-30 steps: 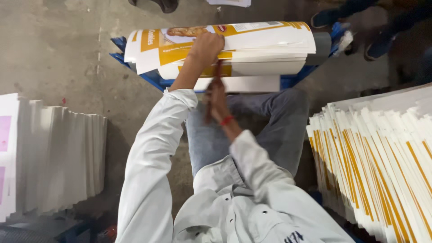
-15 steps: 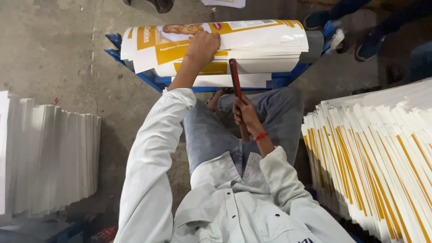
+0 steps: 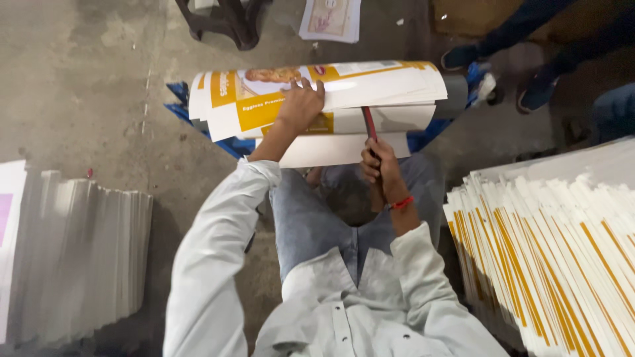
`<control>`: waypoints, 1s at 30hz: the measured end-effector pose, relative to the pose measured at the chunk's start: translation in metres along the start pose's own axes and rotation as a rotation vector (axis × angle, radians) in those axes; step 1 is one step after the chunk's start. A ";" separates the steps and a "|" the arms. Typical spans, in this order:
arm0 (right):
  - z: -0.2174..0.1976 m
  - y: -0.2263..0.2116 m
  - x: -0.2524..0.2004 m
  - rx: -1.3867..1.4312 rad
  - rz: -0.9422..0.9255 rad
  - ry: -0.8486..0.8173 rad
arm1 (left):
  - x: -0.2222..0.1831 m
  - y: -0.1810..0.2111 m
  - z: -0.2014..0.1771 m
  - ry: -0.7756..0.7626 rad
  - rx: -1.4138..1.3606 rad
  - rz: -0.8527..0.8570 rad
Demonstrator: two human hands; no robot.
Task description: The person uses a hand-held blade to cut along the edges of a roll of printed cookie packaging sheets while it is mounted on a spindle, then removes and stacks the cut sheets.
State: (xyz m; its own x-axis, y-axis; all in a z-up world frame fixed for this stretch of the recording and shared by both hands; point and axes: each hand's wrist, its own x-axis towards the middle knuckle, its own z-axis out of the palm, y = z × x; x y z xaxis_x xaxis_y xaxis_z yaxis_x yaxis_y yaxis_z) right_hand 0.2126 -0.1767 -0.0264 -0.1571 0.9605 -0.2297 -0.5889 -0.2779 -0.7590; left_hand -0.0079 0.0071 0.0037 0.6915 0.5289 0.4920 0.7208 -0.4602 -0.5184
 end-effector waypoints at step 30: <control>0.017 0.136 0.108 0.267 -0.212 0.596 | 0.004 -0.002 0.018 -0.309 -0.321 0.053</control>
State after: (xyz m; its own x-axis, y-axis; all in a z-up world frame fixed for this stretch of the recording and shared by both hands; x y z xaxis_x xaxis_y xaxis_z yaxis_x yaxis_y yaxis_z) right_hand 0.1019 -0.1109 -0.1438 0.4007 0.7999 -0.4467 -0.7461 0.0019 -0.6659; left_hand -0.0069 0.0229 -0.0057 0.7163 0.6644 0.2132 0.6967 -0.6645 -0.2701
